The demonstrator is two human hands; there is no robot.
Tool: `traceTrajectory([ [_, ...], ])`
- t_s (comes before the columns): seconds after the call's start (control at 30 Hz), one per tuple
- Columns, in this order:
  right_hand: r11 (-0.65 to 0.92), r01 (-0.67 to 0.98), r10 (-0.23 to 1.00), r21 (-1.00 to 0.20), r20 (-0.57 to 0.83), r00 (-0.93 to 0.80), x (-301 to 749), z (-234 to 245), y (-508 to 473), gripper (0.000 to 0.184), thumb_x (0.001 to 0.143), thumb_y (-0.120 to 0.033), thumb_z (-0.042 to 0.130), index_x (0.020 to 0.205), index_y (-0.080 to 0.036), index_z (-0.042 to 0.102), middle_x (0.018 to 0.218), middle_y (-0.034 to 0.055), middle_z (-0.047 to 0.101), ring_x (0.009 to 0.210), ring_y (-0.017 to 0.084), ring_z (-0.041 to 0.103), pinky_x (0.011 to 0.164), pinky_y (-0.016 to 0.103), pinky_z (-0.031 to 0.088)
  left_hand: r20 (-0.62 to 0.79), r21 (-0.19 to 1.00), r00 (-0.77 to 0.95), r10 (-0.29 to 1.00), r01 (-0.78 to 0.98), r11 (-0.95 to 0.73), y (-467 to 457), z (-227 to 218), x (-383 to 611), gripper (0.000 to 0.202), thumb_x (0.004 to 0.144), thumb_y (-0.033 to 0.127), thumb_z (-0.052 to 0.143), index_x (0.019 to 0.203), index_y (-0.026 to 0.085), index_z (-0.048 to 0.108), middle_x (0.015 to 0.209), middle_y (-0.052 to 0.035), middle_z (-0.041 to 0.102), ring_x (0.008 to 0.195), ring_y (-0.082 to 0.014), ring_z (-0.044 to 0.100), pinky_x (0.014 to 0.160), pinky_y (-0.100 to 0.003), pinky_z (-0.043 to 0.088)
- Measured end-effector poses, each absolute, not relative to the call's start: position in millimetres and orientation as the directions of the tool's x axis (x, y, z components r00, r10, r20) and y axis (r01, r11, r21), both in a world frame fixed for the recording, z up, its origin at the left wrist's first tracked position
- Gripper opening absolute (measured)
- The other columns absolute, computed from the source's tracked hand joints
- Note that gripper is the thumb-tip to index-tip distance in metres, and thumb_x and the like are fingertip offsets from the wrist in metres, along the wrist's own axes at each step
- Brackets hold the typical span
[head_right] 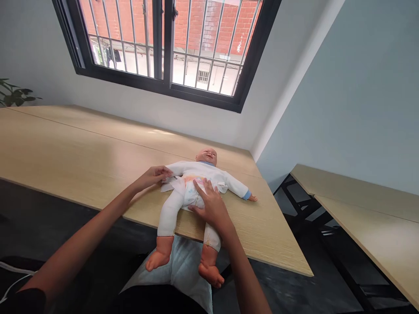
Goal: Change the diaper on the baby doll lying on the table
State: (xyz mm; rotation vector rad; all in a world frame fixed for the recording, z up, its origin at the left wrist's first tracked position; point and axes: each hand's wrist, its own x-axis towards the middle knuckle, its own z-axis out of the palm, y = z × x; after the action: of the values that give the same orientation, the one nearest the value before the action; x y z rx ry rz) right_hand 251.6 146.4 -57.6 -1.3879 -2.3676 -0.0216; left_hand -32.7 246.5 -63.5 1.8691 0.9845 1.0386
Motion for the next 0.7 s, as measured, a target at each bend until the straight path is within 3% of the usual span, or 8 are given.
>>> traceTrajectory([
  [0.17, 0.507, 0.844, 0.832, -0.174, 0.355, -0.427, 250.8, -60.1, 145.9, 0.082, 0.086, -0.041, 0.070, 0.156, -0.024, 0.031, 0.161, 0.0167, 0.020, 0.150, 0.035, 0.017, 0.116, 0.058, 0.026, 0.307, 0.776, 0.465, 0.830, 0.382, -0.501, 232.1, -66.3, -32.4, 0.045, 0.065, 0.028, 0.074, 0.109, 0.022, 0.071, 0.115, -0.0045, 0.069, 0.106, -0.0230, 0.062, 0.092, -0.032, 0.050],
  [0.27, 0.503, 0.848, 0.833, -0.168, 0.356, -0.424, 250.8, -60.3, 145.8, 0.081, 0.086, -0.041, 0.070, 0.156, -0.025, 0.031, 0.161, 0.0164, 0.020, 0.150, 0.036, 0.017, 0.116, 0.059, 0.027, 0.384, 0.689, 0.386, 0.839, 0.485, -0.539, 234.4, -65.3, -24.0, 0.024, 0.071, 0.025, 0.067, 0.094, 0.021, 0.072, 0.106, -0.0053, 0.068, 0.106, -0.0241, 0.060, 0.097, -0.035, 0.045],
  [0.37, 0.495, 0.854, 0.835, -0.163, 0.361, -0.415, 250.4, -59.6, 145.7, 0.080, 0.086, -0.039, 0.070, 0.155, -0.024, 0.033, 0.161, 0.0166, 0.021, 0.149, 0.036, 0.018, 0.115, 0.059, 0.028, 0.451, 0.674, 0.240, 0.860, 0.540, -0.504, 242.6, -63.1, -20.2, 0.014, 0.079, 0.025, 0.056, 0.083, 0.019, 0.069, 0.094, -0.0056, 0.064, 0.095, -0.0223, 0.059, 0.088, -0.033, 0.046],
  [0.5, 0.490, 0.858, 0.837, -0.154, 0.356, -0.415, 249.4, -58.6, 145.3, 0.080, 0.085, -0.038, 0.071, 0.154, -0.022, 0.036, 0.160, 0.0181, 0.023, 0.149, 0.038, 0.018, 0.115, 0.059, 0.028, 0.491, 0.688, 0.101, 0.865, 0.564, -0.457, 248.2, -63.4, -18.4, 0.012, 0.080, 0.027, 0.055, 0.073, 0.019, 0.060, 0.073, -0.0009, 0.056, 0.072, -0.0170, 0.053, 0.070, -0.027, 0.041],
  [0.6, 0.489, 0.858, 0.839, -0.158, 0.356, -0.413, 249.0, -58.8, 145.0, 0.080, 0.085, -0.038, 0.071, 0.154, -0.022, 0.035, 0.160, 0.0175, 0.023, 0.149, 0.037, 0.018, 0.115, 0.059, 0.028, 0.466, 0.720, 0.114, 0.877, 0.528, -0.451, 246.1, -65.8, -15.0, 0.027, 0.080, 0.038, 0.061, 0.063, 0.018, 0.054, 0.060, 0.0010, 0.054, 0.062, -0.0151, 0.051, 0.062, -0.025, 0.039],
  [0.7, 0.491, 0.855, 0.838, -0.166, 0.359, -0.412, 249.2, -59.5, 145.1, 0.080, 0.085, -0.040, 0.071, 0.155, -0.023, 0.035, 0.161, 0.0165, 0.022, 0.149, 0.037, 0.017, 0.116, 0.058, 0.027, 0.425, 0.748, 0.237, 0.874, 0.451, -0.486, 243.6, -67.0, -11.2, 0.038, 0.084, 0.049, 0.057, 0.065, 0.017, 0.060, 0.066, -0.0031, 0.066, 0.066, -0.0167, 0.060, 0.064, -0.025, 0.045],
])
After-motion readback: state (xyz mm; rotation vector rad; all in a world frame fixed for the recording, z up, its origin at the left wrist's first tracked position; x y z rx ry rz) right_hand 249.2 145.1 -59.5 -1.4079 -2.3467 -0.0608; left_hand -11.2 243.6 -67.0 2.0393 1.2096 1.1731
